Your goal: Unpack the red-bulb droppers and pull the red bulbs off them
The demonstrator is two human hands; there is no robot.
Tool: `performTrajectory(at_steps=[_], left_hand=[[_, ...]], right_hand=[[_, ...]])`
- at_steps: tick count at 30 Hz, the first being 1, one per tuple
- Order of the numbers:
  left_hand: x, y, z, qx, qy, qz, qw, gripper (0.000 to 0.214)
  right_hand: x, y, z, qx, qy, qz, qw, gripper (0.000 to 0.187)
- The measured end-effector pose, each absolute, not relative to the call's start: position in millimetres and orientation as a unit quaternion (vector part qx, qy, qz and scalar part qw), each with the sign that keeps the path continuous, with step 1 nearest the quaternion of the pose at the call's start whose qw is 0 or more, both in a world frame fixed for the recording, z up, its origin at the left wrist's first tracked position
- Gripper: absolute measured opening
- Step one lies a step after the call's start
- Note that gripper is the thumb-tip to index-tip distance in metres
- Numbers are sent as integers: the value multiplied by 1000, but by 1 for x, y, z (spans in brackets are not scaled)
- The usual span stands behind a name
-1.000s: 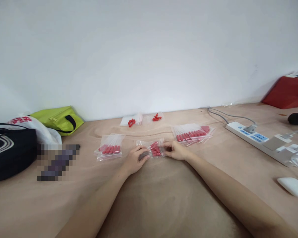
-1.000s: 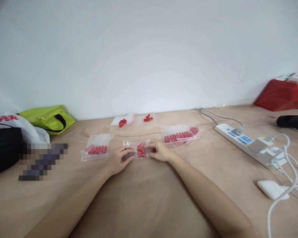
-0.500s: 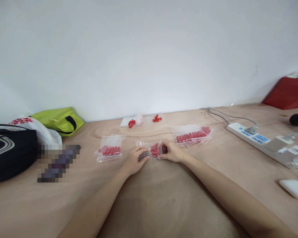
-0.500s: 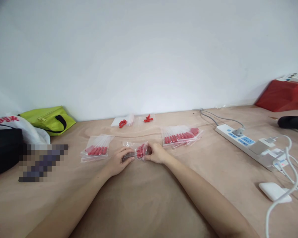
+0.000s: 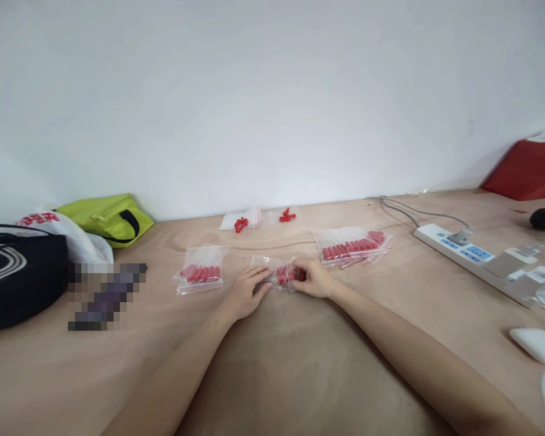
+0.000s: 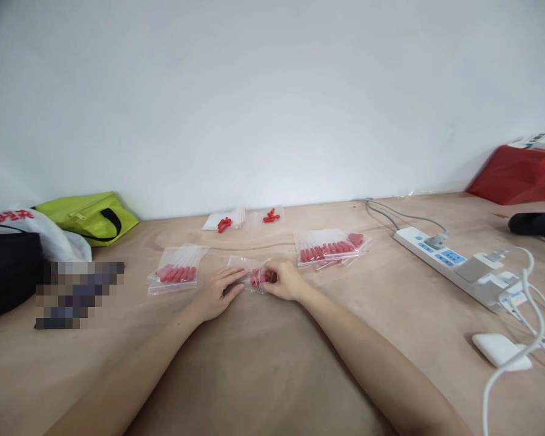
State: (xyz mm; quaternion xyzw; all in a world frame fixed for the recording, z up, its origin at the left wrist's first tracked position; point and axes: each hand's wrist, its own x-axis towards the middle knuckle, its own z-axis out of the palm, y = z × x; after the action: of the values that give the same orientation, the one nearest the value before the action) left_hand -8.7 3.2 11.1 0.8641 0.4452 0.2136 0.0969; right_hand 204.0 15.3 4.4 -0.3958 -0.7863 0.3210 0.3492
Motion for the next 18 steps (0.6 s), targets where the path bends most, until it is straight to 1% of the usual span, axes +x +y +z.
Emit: performTrajectory(at_steps=[4, 8, 11, 14, 18], left_hand=[[-10, 3, 9, 859, 460, 206, 85, 35], [-12, 1, 8, 845, 487, 218, 41, 34], [-13, 0, 7, 833, 503, 232, 8, 35], [-14, 0, 6, 848, 476, 231, 19, 38], [-14, 1, 5, 854, 477, 205, 47, 38]], right_hand=[[210, 19, 3, -425, -679, 444, 401, 11], [219, 24, 4, -463, -569, 540, 413, 16], [222, 24, 6, -452, -496, 603, 432, 21], [220, 23, 6, -431, -477, 621, 448, 27], [229, 26, 17, -457, -506, 582, 444, 29]])
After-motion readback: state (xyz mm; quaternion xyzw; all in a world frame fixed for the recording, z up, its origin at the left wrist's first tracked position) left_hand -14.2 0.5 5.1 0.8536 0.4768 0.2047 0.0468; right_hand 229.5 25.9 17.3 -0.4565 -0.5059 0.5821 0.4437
